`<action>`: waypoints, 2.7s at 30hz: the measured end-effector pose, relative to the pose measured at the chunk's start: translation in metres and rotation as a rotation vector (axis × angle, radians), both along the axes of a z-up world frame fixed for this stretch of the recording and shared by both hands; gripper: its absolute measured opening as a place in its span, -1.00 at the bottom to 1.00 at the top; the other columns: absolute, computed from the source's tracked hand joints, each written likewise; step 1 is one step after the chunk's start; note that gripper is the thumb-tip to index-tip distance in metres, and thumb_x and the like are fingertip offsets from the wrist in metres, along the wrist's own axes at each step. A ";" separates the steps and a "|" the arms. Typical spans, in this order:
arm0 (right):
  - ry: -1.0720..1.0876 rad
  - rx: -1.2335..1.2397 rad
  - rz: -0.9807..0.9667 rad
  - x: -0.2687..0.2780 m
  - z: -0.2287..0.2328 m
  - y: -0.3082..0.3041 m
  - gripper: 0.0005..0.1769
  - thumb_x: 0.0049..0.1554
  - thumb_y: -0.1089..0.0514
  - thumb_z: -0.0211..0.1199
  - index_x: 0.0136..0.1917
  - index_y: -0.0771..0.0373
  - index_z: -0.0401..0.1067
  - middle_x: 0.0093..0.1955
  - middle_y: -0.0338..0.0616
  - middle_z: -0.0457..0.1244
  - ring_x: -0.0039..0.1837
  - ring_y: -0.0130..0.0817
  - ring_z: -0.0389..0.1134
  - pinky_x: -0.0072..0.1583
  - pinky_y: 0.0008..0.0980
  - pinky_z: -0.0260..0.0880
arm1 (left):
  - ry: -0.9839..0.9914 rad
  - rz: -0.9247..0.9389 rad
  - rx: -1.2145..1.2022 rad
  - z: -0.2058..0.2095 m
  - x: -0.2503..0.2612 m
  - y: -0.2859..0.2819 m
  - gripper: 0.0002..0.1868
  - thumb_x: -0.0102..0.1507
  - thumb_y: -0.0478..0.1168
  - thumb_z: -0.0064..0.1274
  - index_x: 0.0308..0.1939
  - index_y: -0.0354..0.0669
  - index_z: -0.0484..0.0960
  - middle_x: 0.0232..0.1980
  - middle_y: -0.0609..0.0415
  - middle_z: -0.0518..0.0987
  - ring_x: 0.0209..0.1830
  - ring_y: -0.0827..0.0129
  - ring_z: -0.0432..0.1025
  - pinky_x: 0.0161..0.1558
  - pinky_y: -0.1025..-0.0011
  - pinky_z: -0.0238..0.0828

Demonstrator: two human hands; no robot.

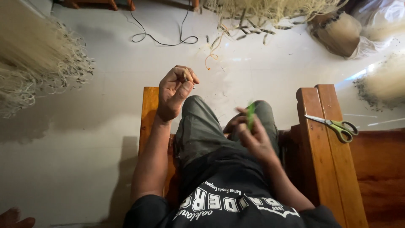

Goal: Repairing a fishing net by threading a shuttle through the mesh and tying knots

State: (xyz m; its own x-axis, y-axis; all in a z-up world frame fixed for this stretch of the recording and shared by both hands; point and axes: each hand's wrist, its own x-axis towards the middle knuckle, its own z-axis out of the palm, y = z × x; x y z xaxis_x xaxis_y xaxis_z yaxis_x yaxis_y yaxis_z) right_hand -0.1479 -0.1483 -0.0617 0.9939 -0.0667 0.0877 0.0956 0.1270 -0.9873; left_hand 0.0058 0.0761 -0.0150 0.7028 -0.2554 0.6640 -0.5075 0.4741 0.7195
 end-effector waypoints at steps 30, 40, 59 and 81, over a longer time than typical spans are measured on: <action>-0.720 -0.386 0.338 0.001 0.036 0.021 -0.68 0.12 0.10 0.31 0.07 0.36 0.58 -0.31 -0.03 0.23 -0.38 -0.19 0.31 -0.30 -0.33 0.37 | -0.115 0.049 0.083 0.006 -0.007 -0.009 -0.70 0.25 -0.29 0.24 -0.17 -0.28 0.38 -0.12 -0.05 0.36 -0.04 0.26 0.41 0.09 0.41 0.32; -0.862 -0.843 -0.093 0.083 0.101 -0.003 -0.68 0.26 0.05 0.16 0.14 0.24 0.58 0.06 0.09 0.20 -0.17 -0.16 0.24 -0.10 -0.22 0.34 | 0.426 0.034 -0.301 0.015 -0.025 -0.019 -0.73 0.40 -0.15 -0.17 -0.39 -0.13 0.32 -0.32 0.05 0.33 -0.25 0.33 0.39 -0.07 0.43 0.33; -1.016 -0.622 -0.180 0.120 0.088 0.022 -0.69 0.16 -0.01 0.37 -0.03 0.30 0.53 -0.17 0.02 0.24 -0.10 -0.06 0.32 -0.03 -0.15 0.38 | 0.552 -0.197 -0.459 0.010 -0.036 -0.033 -0.72 0.37 -0.20 -0.12 -0.41 -0.26 0.40 -0.41 -0.10 0.39 -0.35 0.16 0.46 -0.15 0.35 0.44; -0.988 -0.335 -0.136 0.033 0.135 -0.023 -0.84 0.13 0.23 0.29 -0.09 0.40 0.54 0.13 0.18 0.10 0.30 0.00 0.12 0.41 -0.11 0.13 | 0.268 0.275 0.021 0.027 -0.026 -0.030 -0.65 0.41 0.00 -0.06 -0.34 -0.15 0.49 -0.37 0.05 0.50 -0.27 0.43 0.36 -0.14 0.49 0.31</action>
